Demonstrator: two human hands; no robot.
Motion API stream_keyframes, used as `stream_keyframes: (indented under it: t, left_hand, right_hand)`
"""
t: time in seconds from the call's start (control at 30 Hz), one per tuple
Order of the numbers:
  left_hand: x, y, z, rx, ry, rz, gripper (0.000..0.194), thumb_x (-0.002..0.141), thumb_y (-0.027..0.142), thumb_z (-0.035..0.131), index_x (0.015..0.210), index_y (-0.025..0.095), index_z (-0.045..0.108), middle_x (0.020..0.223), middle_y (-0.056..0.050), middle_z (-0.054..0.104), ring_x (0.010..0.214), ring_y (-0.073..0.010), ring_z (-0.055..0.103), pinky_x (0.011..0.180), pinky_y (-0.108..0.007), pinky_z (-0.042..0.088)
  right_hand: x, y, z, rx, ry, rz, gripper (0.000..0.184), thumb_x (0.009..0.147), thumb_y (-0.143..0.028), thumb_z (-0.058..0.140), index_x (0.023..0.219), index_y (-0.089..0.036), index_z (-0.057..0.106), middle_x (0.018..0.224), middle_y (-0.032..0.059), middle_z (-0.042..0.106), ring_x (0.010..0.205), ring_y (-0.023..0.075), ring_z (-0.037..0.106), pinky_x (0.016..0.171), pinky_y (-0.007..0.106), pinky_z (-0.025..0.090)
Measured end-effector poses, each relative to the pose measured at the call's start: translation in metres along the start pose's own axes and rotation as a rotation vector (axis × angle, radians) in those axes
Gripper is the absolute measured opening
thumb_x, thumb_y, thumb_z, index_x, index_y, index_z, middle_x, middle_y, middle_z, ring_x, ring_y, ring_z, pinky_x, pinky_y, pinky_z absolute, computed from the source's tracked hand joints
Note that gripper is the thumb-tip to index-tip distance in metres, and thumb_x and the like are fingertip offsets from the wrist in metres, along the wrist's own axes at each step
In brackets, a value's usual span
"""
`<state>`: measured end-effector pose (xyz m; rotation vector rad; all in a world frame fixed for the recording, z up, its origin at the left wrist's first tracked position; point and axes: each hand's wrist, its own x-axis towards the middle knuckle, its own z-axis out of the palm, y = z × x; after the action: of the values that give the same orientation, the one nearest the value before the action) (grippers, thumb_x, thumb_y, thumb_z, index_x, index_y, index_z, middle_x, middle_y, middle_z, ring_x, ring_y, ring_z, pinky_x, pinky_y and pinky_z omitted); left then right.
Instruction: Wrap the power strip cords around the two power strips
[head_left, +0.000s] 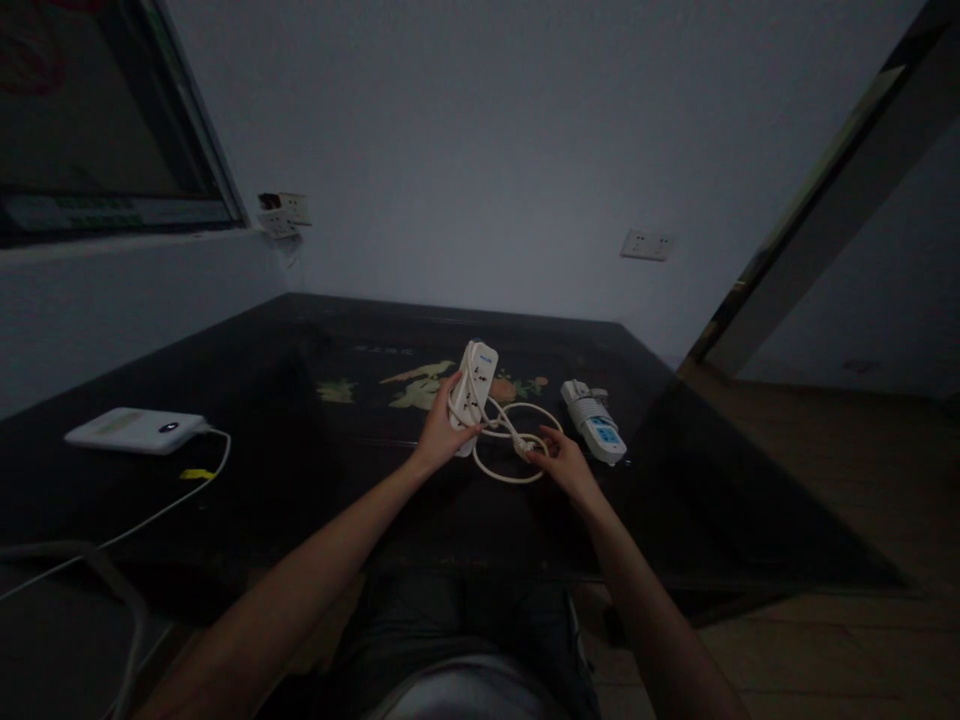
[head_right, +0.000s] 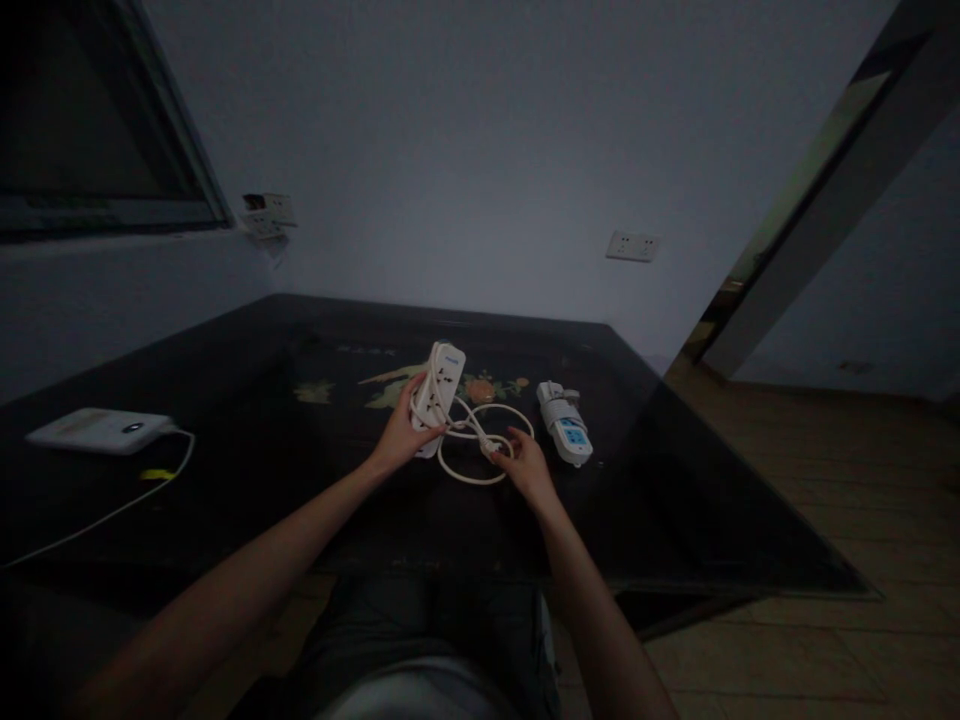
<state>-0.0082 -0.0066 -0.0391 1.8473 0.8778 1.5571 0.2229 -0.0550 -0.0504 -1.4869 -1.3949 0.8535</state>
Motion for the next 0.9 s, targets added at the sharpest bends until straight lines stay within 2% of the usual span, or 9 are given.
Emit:
stream_keyframes:
  t: [0.17,0.37,0.63,0.8,0.9]
  left_hand:
    - [-0.001,0.003,-0.001,0.053,-0.014,0.029,0.090,0.063,0.018,0.077,0.140,0.029,0.031,0.143,-0.012,0.037,0.133,-0.0310,0.036,0.112,-0.051,0.024]
    - [-0.002,0.013,0.000,0.121,-0.020,0.098,0.089,0.064,0.019,0.077,0.140,0.030,0.032,0.140,-0.012,0.041,0.130,-0.0317,0.040,0.110,-0.053,0.027]
    - [-0.005,0.014,0.001,0.199,-0.044,0.146,0.089,0.066,0.019,0.076,0.141,0.030,0.030,0.139,-0.011,0.042,0.129,-0.0305,0.040,0.109,-0.052,0.029]
    - [-0.005,0.017,-0.001,0.268,-0.081,0.199,0.087,0.069,0.021,0.075,0.142,0.030,0.028,0.139,-0.011,0.041,0.129,-0.0304,0.040,0.108,-0.052,0.031]
    - [-0.006,0.019,0.000,0.292,-0.100,0.233,0.086,0.070,0.022,0.074,0.142,0.031,0.027,0.139,-0.011,0.041,0.130,-0.0300,0.039,0.108,-0.052,0.031]
  right_hand:
    - [0.003,-0.004,-0.002,-0.059,-0.108,0.014,0.029,0.063,-0.021,0.070,0.091,-0.016,0.065,0.080,0.0043,0.070,0.076,0.0196,0.065,0.068,0.030,0.049]
    - [0.007,-0.020,-0.012,-0.295,-0.163,-0.003,0.031,0.060,-0.017,0.070,0.087,-0.017,0.055,0.073,-0.0022,0.060,0.070,0.0150,0.058,0.061,0.024,0.043]
    - [0.012,-0.042,-0.014,-0.682,-0.174,-0.057,0.033,0.061,-0.014,0.071,0.089,-0.018,0.055,0.093,0.0057,0.057,0.083,0.0186,0.054,0.066,0.026,0.036]
    - [0.012,-0.046,-0.016,-0.814,-0.193,-0.034,0.027,0.068,-0.011,0.065,0.091,-0.018,0.056,0.089,0.0058,0.061,0.081,0.0190,0.058,0.065,0.025,0.038]
    - [0.005,-0.050,-0.015,-0.874,-0.155,-0.041,0.021,0.074,-0.014,0.061,0.095,-0.017,0.058,0.100,0.0110,0.060,0.087,0.0220,0.059,0.070,0.029,0.041]
